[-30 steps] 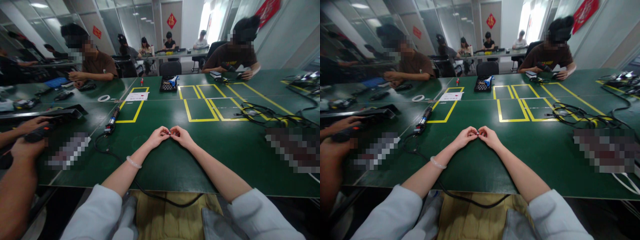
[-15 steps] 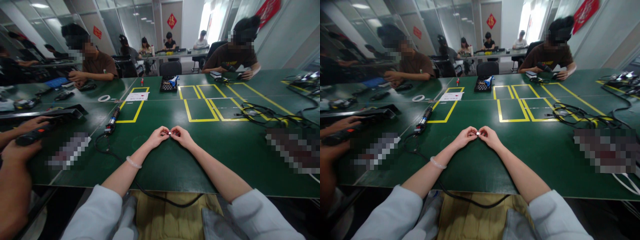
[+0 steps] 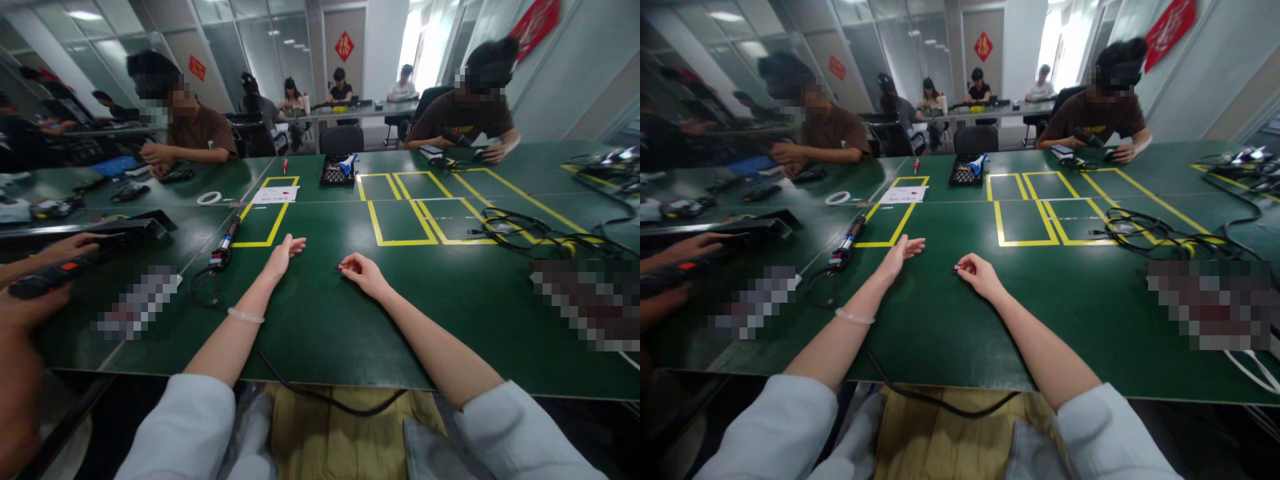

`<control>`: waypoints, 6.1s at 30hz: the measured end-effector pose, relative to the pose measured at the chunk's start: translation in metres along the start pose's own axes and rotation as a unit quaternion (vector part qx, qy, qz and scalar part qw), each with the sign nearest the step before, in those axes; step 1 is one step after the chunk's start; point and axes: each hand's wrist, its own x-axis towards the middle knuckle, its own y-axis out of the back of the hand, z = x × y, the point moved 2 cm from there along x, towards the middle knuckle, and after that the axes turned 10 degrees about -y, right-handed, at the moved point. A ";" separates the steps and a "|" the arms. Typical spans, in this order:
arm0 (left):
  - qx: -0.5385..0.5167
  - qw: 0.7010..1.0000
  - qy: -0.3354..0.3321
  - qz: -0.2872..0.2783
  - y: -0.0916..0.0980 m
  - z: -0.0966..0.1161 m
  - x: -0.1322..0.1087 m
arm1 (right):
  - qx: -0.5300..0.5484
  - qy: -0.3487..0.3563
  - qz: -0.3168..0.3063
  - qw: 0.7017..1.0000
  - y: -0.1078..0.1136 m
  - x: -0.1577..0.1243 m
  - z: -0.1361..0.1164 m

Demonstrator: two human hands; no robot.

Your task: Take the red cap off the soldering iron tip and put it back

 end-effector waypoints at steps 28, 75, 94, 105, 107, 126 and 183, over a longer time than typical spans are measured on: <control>0.460 0.877 0.135 0.012 0.092 -0.043 -0.022 | -0.021 -0.006 0.005 1.000 -0.001 0.001 0.002; 0.348 0.927 -0.125 -0.064 -0.076 0.054 -0.052 | -0.128 0.085 0.013 0.988 -0.004 -0.001 -0.004; 0.435 0.895 -0.096 -0.040 -0.073 0.064 -0.044 | -0.060 0.050 -0.003 0.997 -0.002 -0.005 -0.009; 0.503 0.861 -0.069 -0.040 0.014 0.008 -0.041 | -0.089 0.036 -0.011 0.995 0.000 -0.006 -0.009; 0.515 0.856 -0.040 -0.031 0.037 -0.007 -0.040 | -0.091 0.037 -0.014 0.995 -0.001 -0.006 -0.008; 0.507 0.857 0.083 0.042 0.149 -0.066 -0.031 | -0.114 0.049 -0.019 0.992 -0.002 -0.003 -0.003; -0.205 0.968 -0.063 -0.133 -0.074 0.032 -0.034 | 0.001 0.036 -0.048 0.998 -0.003 -0.001 -0.001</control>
